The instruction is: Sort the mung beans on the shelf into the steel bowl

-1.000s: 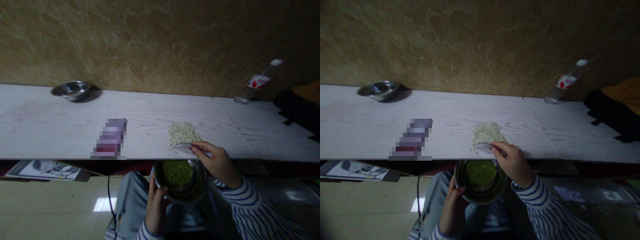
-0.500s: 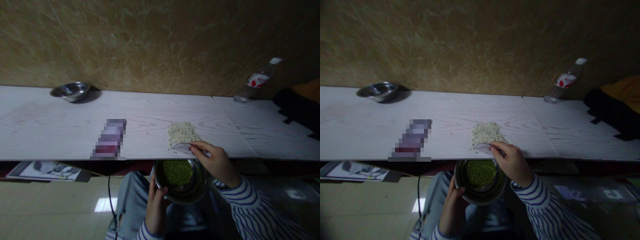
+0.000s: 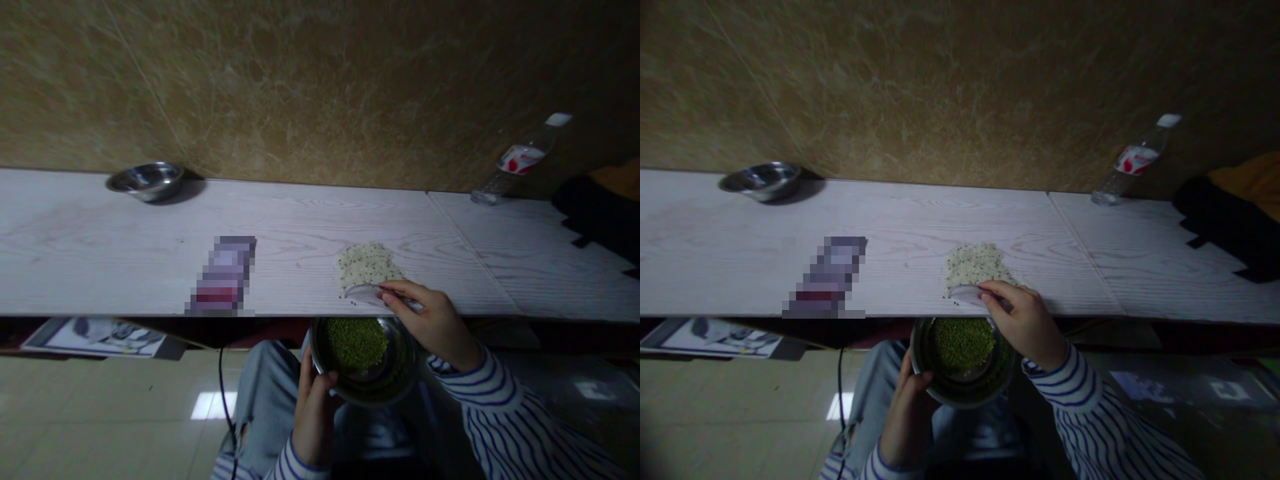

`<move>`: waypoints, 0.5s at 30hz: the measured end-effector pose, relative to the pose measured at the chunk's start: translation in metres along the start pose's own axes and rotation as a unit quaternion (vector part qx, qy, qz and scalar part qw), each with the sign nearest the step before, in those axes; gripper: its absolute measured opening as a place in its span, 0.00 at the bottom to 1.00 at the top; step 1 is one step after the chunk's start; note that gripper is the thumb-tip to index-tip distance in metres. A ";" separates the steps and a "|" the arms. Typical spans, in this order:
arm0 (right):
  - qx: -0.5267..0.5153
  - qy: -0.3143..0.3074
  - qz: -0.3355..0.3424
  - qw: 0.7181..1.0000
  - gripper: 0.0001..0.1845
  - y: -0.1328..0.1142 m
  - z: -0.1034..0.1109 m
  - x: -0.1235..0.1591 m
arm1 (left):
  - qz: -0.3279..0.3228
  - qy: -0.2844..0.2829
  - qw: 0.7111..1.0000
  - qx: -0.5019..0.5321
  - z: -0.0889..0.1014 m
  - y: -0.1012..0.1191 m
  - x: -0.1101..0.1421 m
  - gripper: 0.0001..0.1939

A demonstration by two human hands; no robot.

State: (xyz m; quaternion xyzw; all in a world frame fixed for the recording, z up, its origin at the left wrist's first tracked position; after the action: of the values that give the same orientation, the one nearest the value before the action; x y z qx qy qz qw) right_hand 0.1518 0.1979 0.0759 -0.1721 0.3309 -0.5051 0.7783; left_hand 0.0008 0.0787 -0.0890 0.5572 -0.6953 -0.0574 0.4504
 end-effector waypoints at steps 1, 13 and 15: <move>0.002 -0.004 0.002 1.000 0.11 0.000 0.000 0.000 | 0.001 -0.003 1.000 -0.003 0.000 0.000 -0.001 0.35; -0.014 -0.013 0.006 1.000 0.11 -0.002 -0.006 0.000 | -0.005 -0.002 1.000 0.004 -0.002 0.000 0.001 0.35; -0.021 -0.007 -0.001 1.000 0.11 0.000 -0.005 -0.002 | -0.003 -0.004 1.000 0.006 -0.001 0.000 0.001 0.35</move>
State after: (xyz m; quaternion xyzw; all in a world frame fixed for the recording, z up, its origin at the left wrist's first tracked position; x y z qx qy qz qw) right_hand 0.1476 0.1997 0.0727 -0.1922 0.3354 -0.4974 0.7766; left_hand 0.0019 0.0786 -0.0879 0.5614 -0.6959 -0.0570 0.4441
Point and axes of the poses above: each hand's wrist, its own x-axis away from the middle knuckle, its own z-axis out of the back of the hand, y = z × x, the point moved 10 cm from there along -x, towards the middle knuckle, and after that the axes turned 3 degrees about z, right-handed, at the moved point
